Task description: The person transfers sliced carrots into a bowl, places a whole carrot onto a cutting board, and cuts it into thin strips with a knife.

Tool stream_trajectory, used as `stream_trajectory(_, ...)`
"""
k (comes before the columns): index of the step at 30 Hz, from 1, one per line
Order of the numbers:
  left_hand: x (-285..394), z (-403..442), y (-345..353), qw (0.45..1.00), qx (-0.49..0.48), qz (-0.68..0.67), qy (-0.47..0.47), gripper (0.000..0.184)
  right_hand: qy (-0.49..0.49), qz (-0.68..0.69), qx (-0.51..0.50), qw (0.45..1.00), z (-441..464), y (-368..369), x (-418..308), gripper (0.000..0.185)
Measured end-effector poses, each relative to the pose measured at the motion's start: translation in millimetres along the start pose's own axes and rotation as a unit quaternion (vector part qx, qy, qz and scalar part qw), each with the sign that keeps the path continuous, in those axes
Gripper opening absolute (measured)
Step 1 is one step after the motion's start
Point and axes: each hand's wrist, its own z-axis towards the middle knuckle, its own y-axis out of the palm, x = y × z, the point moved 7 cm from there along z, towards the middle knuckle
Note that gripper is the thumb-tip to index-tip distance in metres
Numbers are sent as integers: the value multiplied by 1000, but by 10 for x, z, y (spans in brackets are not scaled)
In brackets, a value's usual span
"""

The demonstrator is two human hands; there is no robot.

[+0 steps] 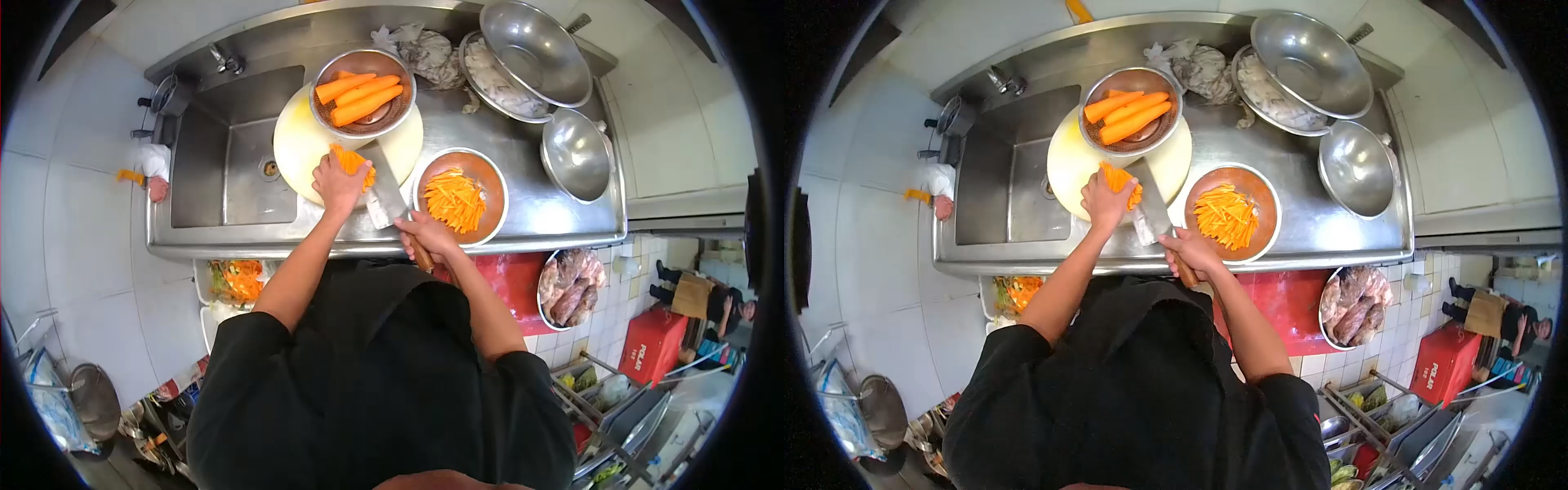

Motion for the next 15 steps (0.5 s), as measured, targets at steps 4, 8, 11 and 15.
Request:
stream_trajectory(4,103,75,107,996,38,-60,50,87,-8,-15,-20,1000,158,38,-70,25)
stream_trajectory(8,-36,-4,22,990,69,-71,101,77,0,6,-43,999,152,312,8,21)
stream_trajectory(11,-27,-24,39,984,66,-81,144,74,-18,33,-24,999,67,365,104,19)
stream_trajectory(15,261,-221,135,972,48,-96,211,72,-56,83,33,994,-240,293,283,17)
